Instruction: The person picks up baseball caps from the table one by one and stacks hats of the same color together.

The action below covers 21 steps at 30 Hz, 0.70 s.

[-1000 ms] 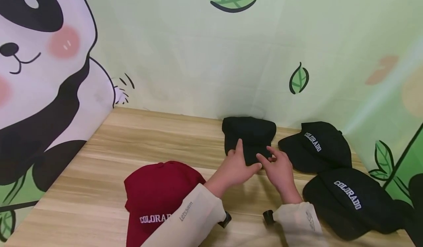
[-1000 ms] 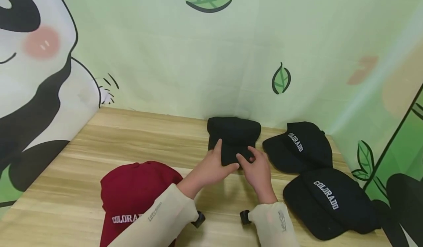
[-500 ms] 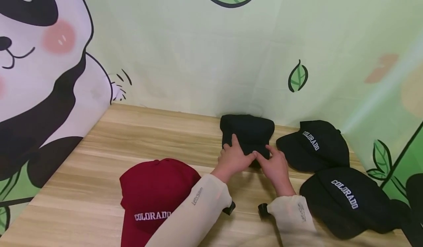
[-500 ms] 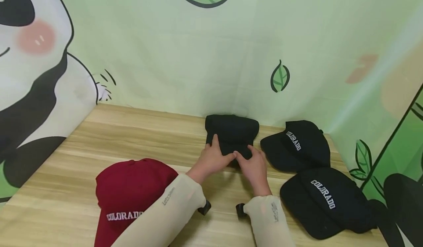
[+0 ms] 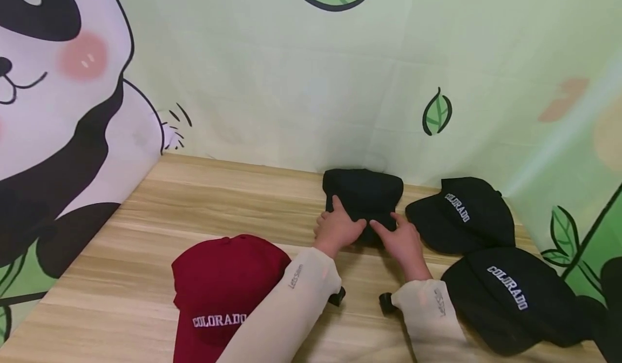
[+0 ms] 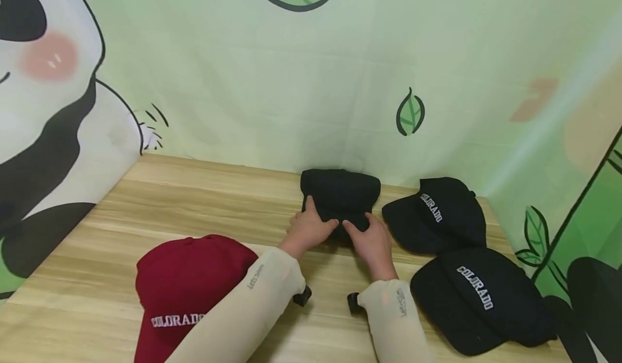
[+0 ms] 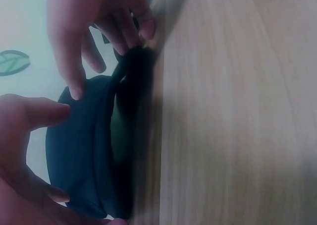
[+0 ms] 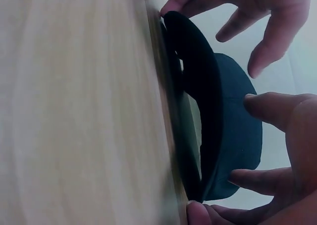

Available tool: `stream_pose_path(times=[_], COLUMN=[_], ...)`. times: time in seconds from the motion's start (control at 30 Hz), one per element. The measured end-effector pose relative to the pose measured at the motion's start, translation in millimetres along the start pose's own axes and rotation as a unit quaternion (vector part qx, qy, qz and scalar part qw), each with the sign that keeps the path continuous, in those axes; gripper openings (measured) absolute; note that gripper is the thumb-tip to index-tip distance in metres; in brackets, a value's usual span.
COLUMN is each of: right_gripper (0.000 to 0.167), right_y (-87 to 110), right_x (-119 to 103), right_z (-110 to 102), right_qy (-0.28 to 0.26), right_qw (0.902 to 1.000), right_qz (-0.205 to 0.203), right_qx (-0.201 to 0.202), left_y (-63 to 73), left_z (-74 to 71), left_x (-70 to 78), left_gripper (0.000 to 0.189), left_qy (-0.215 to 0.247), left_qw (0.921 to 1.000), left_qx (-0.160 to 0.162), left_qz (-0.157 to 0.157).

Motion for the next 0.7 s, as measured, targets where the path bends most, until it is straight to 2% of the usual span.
stream_pose_path(times=[0.13, 0.53, 0.7], right_gripper=[0.079, 0.071, 0.075], right_y=[-1.7, -1.6, -1.5], right_x=[0.6, 6.2, 8.2], right_z=[-1.6, -11.4, -13.9], right_qy=[-0.005, -0.046, -0.072], right_qw=[0.9999, 0.9985, 0.9964], right_qz=[0.007, 0.027, 0.043], right_qx=[-0.005, 0.008, -0.003], left_y=[-2.0, -3.5, -1.9], left_z=[2.0, -3.2, -7.0], left_x=[-0.3, -9.0, -6.5], left_gripper=[0.093, 0.089, 0.089], left_qy=[-0.005, 0.078, 0.070], left_qw=[0.9999, 0.9962, 0.9969], left_qx=[0.013, 0.035, 0.033], left_qz=[-0.002, -0.015, -0.012])
Point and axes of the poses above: each hand's wrist, its own y-axis away from the middle knuckle, its own z-axis out of the palm, x = y × z, the point moved 5 cm from there along -y, towards the middle knuckle, and after that the axes turned 8 degrees about x, right-handed, at the moved point
